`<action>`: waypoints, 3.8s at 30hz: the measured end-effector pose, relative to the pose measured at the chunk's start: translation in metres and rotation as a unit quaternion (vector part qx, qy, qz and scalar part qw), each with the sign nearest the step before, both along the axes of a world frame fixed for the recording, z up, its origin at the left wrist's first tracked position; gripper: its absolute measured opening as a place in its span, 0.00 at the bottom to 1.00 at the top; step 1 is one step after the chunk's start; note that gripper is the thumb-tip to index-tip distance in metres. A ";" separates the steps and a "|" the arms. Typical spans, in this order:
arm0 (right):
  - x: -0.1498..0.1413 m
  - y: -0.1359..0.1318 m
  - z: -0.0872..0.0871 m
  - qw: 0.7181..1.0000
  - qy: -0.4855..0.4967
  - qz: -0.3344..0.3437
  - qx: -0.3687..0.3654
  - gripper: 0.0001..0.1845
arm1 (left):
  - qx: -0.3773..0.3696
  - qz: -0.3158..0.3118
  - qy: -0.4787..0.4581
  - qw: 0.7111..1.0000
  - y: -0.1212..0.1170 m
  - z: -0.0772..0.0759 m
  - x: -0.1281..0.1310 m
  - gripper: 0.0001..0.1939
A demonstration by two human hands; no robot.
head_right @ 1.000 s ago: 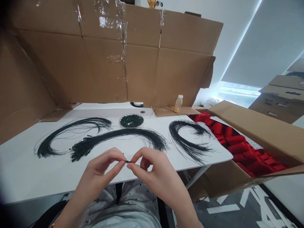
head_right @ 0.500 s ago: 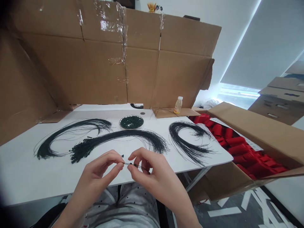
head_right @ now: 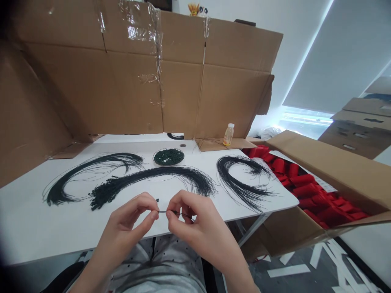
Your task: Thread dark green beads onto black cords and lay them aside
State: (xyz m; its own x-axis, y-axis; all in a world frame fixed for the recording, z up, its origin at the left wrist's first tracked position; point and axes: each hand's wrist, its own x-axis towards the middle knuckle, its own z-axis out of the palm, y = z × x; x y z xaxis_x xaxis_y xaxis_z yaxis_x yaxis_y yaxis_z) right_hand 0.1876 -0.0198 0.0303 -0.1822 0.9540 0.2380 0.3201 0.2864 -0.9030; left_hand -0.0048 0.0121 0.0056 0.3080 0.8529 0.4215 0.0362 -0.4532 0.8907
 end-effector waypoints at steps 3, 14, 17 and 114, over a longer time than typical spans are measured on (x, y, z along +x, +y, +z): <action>0.000 0.003 -0.003 1.000 -0.005 0.008 -0.010 0.07 | 0.019 0.017 -0.017 1.000 0.000 -0.001 0.002 0.09; 0.004 0.005 0.000 1.000 0.017 0.000 -0.007 0.09 | -0.041 0.038 0.130 0.990 0.031 -0.009 -0.030 0.14; 0.008 0.004 0.001 0.999 0.013 -0.027 0.016 0.07 | -0.032 0.090 0.283 0.954 0.058 -0.036 -0.041 0.14; -0.015 -0.015 0.001 0.991 0.118 0.031 0.052 0.08 | -0.228 -0.061 -0.136 0.962 0.004 -0.003 -0.006 0.12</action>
State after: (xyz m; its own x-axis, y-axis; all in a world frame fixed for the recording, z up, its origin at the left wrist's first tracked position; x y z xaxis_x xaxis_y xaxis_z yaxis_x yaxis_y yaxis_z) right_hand 0.1726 -0.0344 0.0313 -0.1672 0.9108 0.3775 0.0813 0.3943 -0.9154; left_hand -0.0105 0.0159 0.0028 0.3489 0.9327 0.0914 -0.2540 0.0002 0.9672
